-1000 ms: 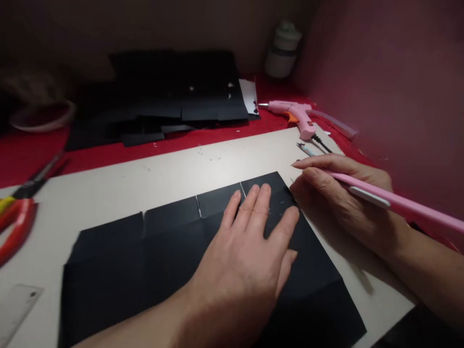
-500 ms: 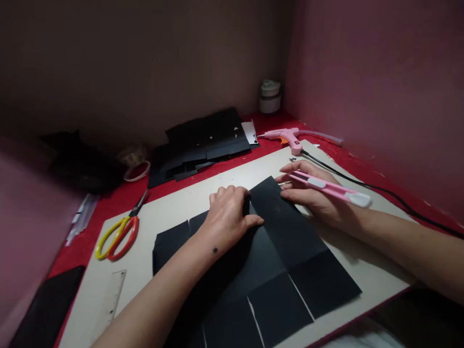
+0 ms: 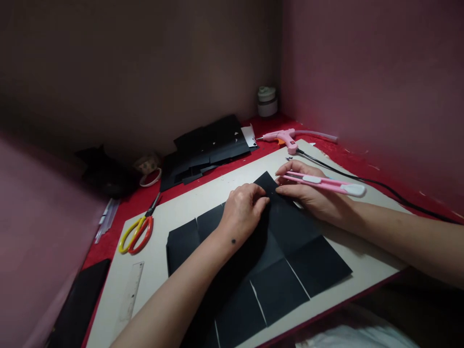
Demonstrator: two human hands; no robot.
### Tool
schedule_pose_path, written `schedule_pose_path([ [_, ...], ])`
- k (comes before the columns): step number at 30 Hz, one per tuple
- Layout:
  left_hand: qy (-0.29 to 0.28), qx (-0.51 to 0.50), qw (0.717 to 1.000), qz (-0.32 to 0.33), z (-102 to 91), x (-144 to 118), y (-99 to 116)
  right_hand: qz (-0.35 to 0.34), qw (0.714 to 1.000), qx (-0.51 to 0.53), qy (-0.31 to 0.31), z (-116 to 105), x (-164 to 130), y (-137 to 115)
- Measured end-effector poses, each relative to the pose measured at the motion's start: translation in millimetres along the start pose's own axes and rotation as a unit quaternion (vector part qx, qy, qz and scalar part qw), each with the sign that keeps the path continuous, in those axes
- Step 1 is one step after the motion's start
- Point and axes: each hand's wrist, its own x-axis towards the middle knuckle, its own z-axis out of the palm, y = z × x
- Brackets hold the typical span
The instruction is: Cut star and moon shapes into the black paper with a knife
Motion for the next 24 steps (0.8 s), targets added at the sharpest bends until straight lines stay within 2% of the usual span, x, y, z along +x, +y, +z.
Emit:
schedule_pose_path([
  [5, 0.009, 0.012, 1.000, 0.008, 5.5, 5, 0, 0.005, 0.999, 0.036, -0.015, -1, 5, 7],
  [12, 0.036, 0.071, 0.996, 0.042, 8.4, 6, 0, 0.017, 0.999, 0.026, -0.019, -1, 8, 6],
  [18, 0.085, 0.163, 0.979, 0.084, 14.9, -1, 7, 0.005, 0.999, 0.041, 0.003, 3, 7, 3],
  [24, 0.096, 0.190, 0.974, 0.083, 18.6, -3, 13, -0.009, 0.998, 0.065, 0.014, 4, 5, 2],
])
